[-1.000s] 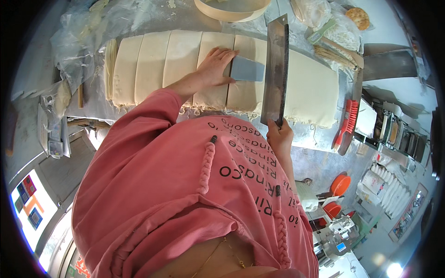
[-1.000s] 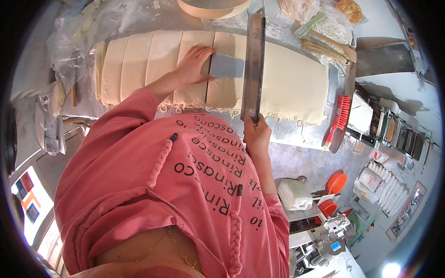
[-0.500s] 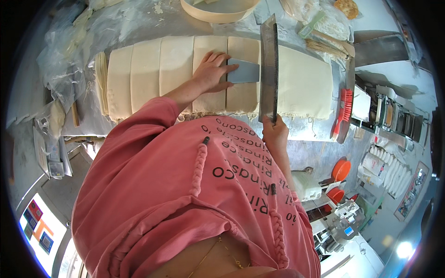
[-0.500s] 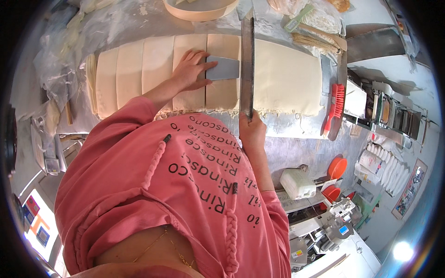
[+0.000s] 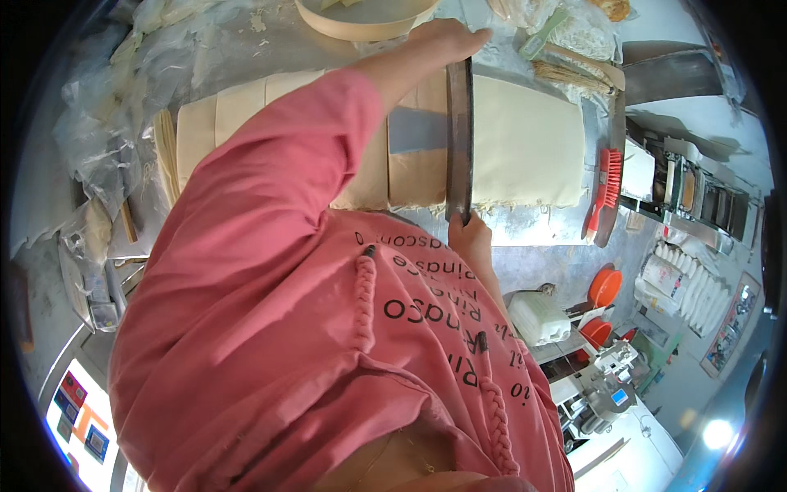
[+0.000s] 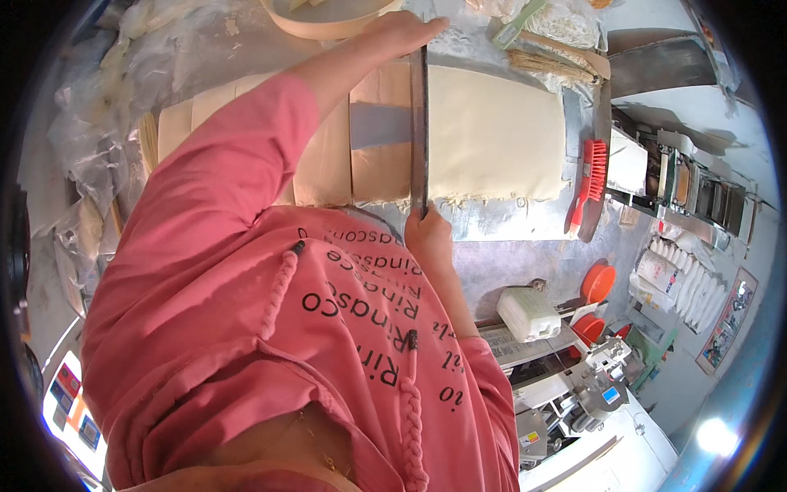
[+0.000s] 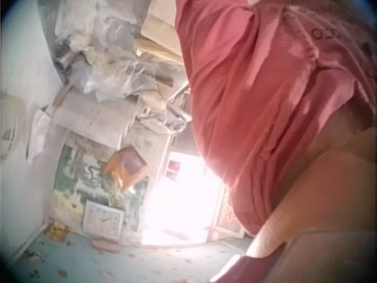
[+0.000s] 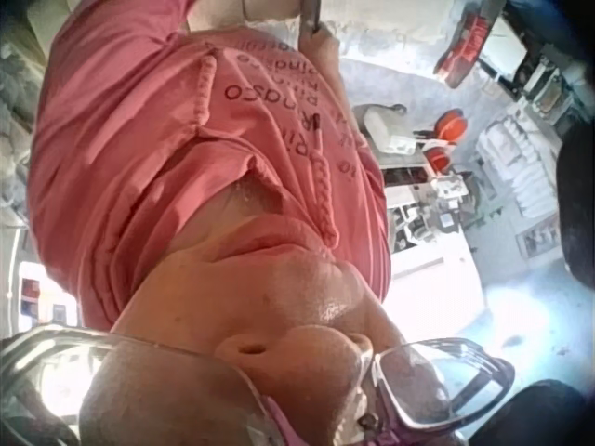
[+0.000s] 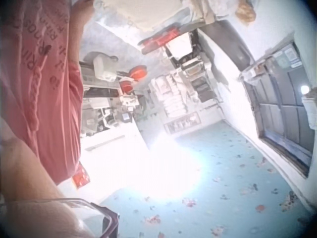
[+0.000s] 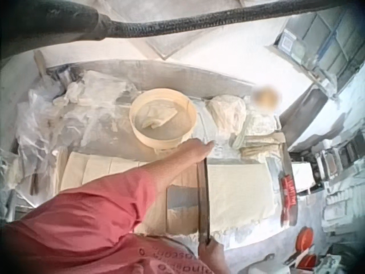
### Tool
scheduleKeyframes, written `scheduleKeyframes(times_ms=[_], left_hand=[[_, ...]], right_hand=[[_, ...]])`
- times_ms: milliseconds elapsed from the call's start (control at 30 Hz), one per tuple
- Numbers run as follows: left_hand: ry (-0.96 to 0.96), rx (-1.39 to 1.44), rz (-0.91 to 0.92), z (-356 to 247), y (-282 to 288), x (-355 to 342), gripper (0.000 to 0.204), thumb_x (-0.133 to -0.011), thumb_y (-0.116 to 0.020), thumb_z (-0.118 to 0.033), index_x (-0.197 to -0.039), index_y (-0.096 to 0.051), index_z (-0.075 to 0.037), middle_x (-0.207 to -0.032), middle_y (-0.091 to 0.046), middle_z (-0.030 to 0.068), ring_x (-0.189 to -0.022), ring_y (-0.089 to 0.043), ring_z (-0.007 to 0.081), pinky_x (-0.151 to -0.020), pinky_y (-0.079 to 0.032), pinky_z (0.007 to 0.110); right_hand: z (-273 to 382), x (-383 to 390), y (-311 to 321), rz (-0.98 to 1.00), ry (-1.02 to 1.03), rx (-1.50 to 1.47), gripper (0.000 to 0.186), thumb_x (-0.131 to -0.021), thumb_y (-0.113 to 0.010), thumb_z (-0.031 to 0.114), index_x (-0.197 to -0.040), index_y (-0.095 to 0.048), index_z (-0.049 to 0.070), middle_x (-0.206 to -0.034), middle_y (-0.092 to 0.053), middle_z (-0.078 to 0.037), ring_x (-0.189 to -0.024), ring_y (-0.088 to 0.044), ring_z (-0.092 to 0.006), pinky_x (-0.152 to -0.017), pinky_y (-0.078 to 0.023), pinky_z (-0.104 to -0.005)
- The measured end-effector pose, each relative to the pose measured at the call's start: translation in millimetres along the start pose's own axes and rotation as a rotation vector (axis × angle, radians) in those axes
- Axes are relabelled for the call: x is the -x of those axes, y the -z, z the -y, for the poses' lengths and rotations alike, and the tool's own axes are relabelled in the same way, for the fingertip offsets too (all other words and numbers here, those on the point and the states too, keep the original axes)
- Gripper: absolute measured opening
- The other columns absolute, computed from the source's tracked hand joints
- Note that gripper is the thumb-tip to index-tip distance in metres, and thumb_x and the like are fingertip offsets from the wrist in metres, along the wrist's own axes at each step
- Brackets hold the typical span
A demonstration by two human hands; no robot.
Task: The person uses a large knife to cut a rectangular block of dough into strips on a metal countertop. They then gather the cut strips and place them into a round wooden bowl.
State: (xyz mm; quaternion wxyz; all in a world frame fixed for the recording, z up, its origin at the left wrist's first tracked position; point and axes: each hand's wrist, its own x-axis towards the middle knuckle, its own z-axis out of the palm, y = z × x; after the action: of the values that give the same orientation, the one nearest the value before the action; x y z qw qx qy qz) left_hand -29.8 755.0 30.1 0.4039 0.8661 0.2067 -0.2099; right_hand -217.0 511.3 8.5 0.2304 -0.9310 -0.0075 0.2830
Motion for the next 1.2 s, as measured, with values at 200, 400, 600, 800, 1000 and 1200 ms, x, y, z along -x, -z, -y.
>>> scheduleKeyframes(times_ms=[200,400,600,800,1000,1200], left_hand=[[0.055,0.156,-0.109,18,-54,-88,0.04,-0.078,-0.039,-0.034,-0.067,-0.059,-0.001,-0.069,-0.062,0.0129,-0.066,-0.06,0.0246,-0.067,-0.046,0.037],[0.079,0.227,-0.058,29,-57,-91,0.04,-0.077,-0.041,-0.034,-0.073,-0.061,0.001,-0.072,-0.063,0.0139,-0.071,-0.06,0.0257,-0.071,-0.045,0.039],[0.032,0.164,-0.03,31,-56,-78,0.046,-0.078,-0.041,-0.039,-0.086,-0.062,0.002,-0.091,-0.063,0.0197,-0.089,-0.059,0.031,-0.079,-0.044,0.04],[-0.087,-0.018,-0.151,44,-68,-104,0.05,-0.084,-0.037,-0.036,-0.115,-0.055,-0.001,-0.112,-0.059,0.0179,-0.107,-0.054,0.0291,-0.09,-0.041,0.038],[-0.555,-0.442,-0.593,62,-145,19,0.06,-0.084,-0.046,-0.041,-0.132,-0.035,-0.006,-0.138,-0.029,0.0215,-0.129,-0.024,0.037,-0.103,-0.017,0.056],[-0.671,-0.354,-0.442,105,-152,99,0.068,-0.079,-0.06,-0.03,-0.134,-0.029,-0.004,-0.14,-0.024,0.0194,-0.131,-0.021,0.0355,-0.105,-0.014,0.053]], right_hand=[[5,-11,8,0.105,-0.155,0.039,0.029,-0.081,-0.045,0.02,-0.087,-0.059,-0.004,-0.081,-0.059,-0.031,-0.082,-0.056,-0.0484,-0.075,-0.045,-0.0508],[4,-28,12,0.222,-0.305,0.034,0.028,-0.079,-0.045,0.019,-0.086,-0.059,-0.004,-0.08,-0.059,-0.031,-0.081,-0.057,-0.0476,-0.075,-0.045,-0.0514],[-5,-34,-17,0.163,-0.223,0.054,0.029,-0.078,-0.045,0.019,-0.086,-0.059,-0.004,-0.083,-0.058,-0.032,-0.084,-0.056,-0.0464,-0.076,-0.045,-0.0516],[-42,-55,-52,0.054,-0.167,-0.036,0.034,-0.079,-0.046,0.022,-0.074,-0.058,-0.01,-0.067,-0.056,-0.031,-0.071,-0.059,-0.0457,-0.061,-0.048,-0.048],[-104,77,-41,0.245,-0.264,0.085,0.038,-0.083,-0.05,0.035,-0.086,-0.06,-0.002,-0.082,-0.059,-0.03,-0.084,-0.058,-0.0448,-0.07,-0.046,-0.0505],[-183,204,-56,-0.028,-0.257,-0.024,0.032,-0.083,-0.053,0.03,-0.084,-0.057,-0.002,-0.072,-0.058,-0.026,-0.072,-0.058,-0.0417,-0.061,-0.044,-0.0452]])
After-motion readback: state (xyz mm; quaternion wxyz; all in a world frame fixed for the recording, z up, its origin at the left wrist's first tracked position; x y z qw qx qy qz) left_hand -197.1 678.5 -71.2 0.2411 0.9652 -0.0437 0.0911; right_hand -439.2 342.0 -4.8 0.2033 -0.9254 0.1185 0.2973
